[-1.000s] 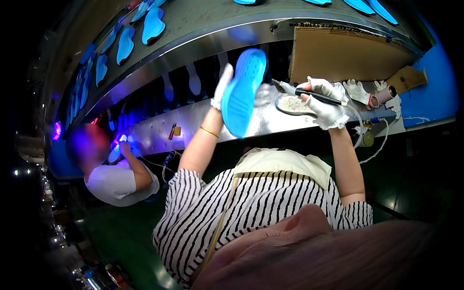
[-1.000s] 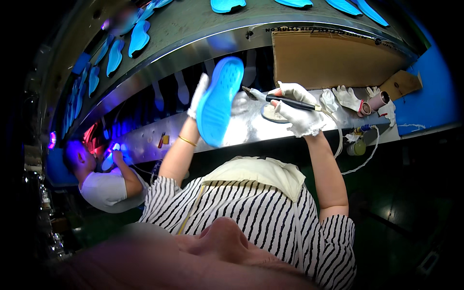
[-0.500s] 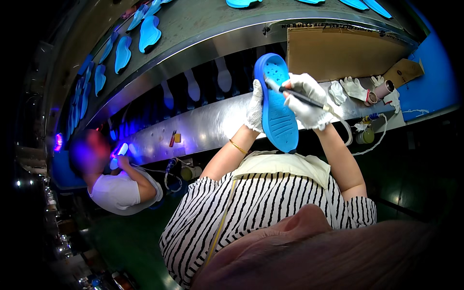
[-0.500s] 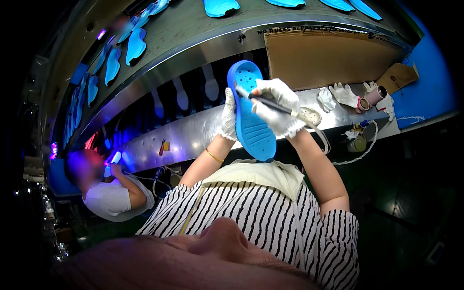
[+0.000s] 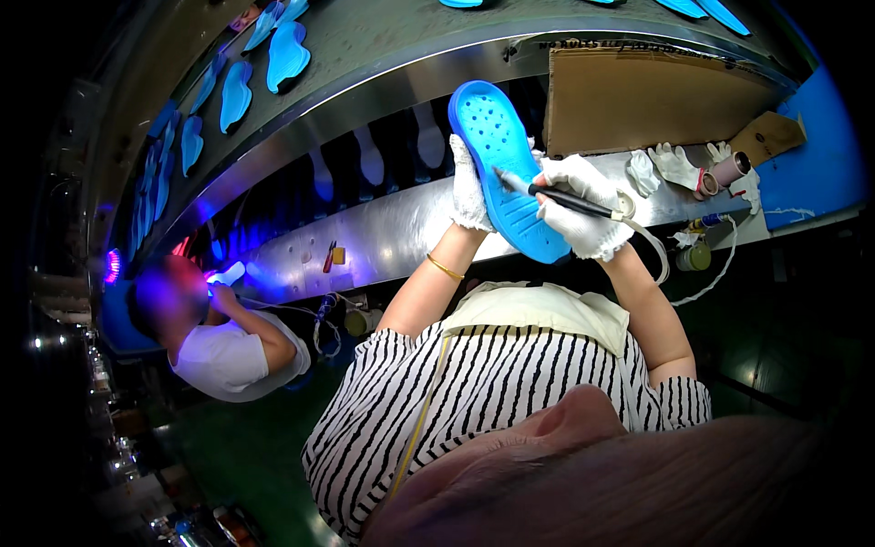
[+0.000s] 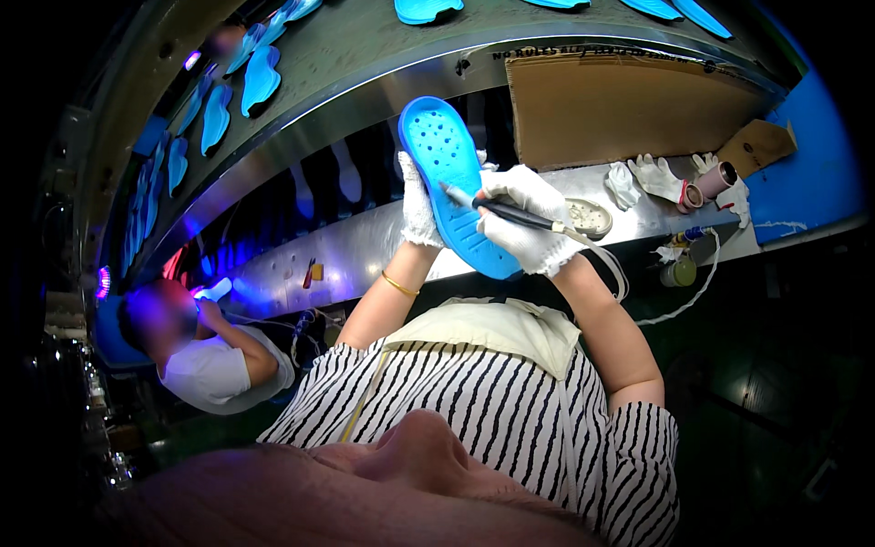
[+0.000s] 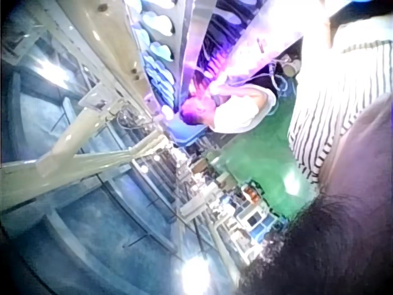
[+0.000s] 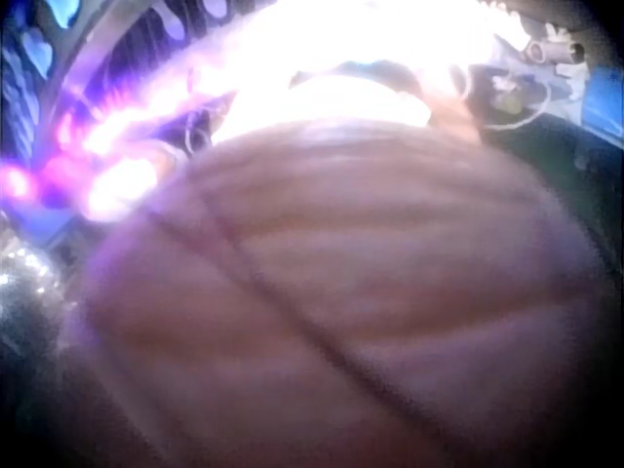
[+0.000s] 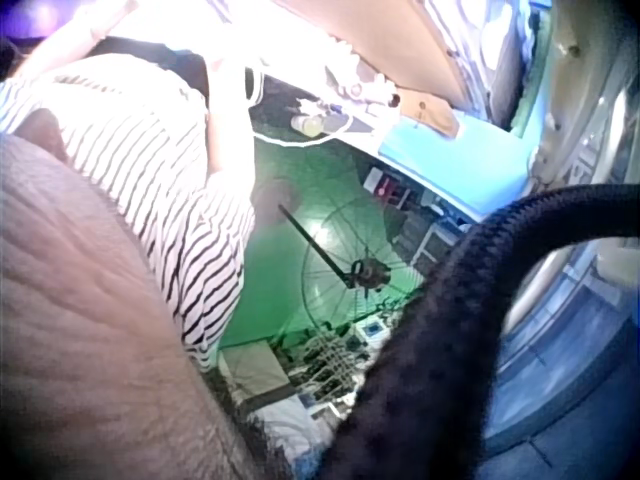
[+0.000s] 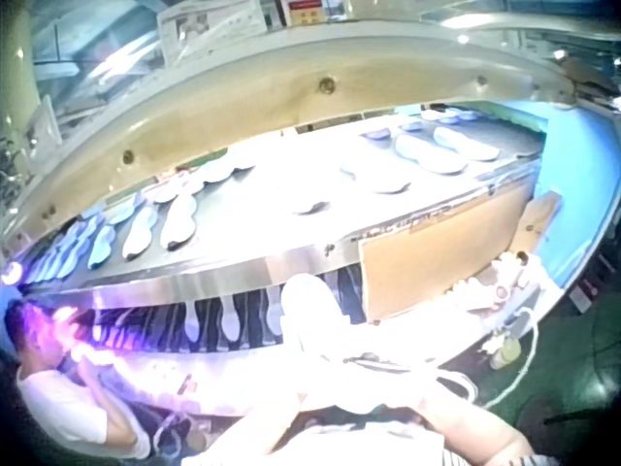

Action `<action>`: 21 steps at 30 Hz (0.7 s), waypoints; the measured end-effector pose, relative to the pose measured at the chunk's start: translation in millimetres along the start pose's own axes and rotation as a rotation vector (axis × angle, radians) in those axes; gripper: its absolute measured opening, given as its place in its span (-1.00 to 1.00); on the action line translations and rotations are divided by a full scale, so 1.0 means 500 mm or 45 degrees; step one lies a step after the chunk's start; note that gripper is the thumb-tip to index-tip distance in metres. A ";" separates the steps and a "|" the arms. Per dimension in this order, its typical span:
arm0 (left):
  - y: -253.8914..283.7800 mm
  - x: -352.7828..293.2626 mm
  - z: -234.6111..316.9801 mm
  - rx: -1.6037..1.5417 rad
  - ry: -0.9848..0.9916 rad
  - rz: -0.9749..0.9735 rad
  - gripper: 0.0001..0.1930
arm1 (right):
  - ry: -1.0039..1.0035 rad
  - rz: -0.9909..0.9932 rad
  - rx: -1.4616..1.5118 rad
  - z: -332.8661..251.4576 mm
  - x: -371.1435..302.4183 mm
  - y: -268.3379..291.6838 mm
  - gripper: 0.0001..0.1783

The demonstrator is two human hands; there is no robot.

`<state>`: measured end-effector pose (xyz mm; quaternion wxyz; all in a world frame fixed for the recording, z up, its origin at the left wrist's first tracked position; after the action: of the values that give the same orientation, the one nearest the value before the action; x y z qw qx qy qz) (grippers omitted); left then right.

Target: The person applies adhesive to the inner surface of blue shoe soles using a brush tool, picking up new soles from a conveyor and placing them back after coating them.

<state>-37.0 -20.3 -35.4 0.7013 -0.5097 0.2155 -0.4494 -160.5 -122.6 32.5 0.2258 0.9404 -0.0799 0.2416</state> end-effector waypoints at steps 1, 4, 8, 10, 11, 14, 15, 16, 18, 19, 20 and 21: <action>0.009 0.003 0.004 0.022 -0.022 -0.001 -0.02 | -0.088 0.010 0.076 0.011 -0.004 -0.003 -0.76; 0.035 0.008 0.018 0.075 -0.059 0.008 -0.03 | 0.128 -0.089 -0.098 -0.003 -0.003 -0.021 -0.73; 0.038 0.003 0.035 -0.013 -0.049 -0.046 -0.02 | -0.201 -0.185 0.441 0.020 -0.021 -0.027 -0.78; 0.035 0.006 0.041 0.027 -0.066 -0.060 -0.02 | -0.236 -0.120 0.055 0.029 -0.016 -0.009 -0.81; 0.033 0.008 0.044 0.048 -0.076 -0.066 -0.02 | -0.106 -0.101 -0.003 0.020 -0.014 -0.011 -0.81; 0.029 0.010 0.058 0.120 -0.097 0.042 -0.06 | 0.032 -0.202 -0.065 -0.012 -0.007 -0.027 -0.81; 0.023 0.010 0.062 0.141 -0.082 0.038 -0.06 | -0.094 -0.227 0.090 -0.004 -0.015 -0.033 -0.80; 0.017 0.010 0.064 0.124 -0.081 0.052 -0.05 | -0.219 -0.251 0.244 0.004 -0.021 -0.038 -0.80; 0.003 0.008 0.066 0.090 -0.081 0.079 -0.03 | -0.448 -0.229 0.491 0.021 -0.021 -0.028 -0.81; -0.008 0.007 0.062 0.035 -0.051 -0.048 0.03 | -0.584 -0.240 0.441 0.010 -0.012 -0.011 -0.82; -0.007 0.004 0.057 -0.086 -0.030 -0.061 0.05 | -0.409 -0.189 0.426 0.022 -0.008 -0.001 -0.83; -0.014 0.003 0.055 -0.206 -0.009 -0.075 0.07 | -0.419 -0.115 0.437 0.030 -0.003 0.007 -0.85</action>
<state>-18.4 -7.9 -18.2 0.6451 -0.5724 0.2335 -0.4491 -156.3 -132.7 21.2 0.0573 0.9942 -0.0312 0.0850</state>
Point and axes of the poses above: each hand's wrist, its own x-axis towards the middle knuckle, its own y-axis out of the back of the hand, z = x × y, the point moved 3 cm from there along x, towards the middle knuckle, and after that the axes turned 11 degrees about -z, right-handed, at the moved point
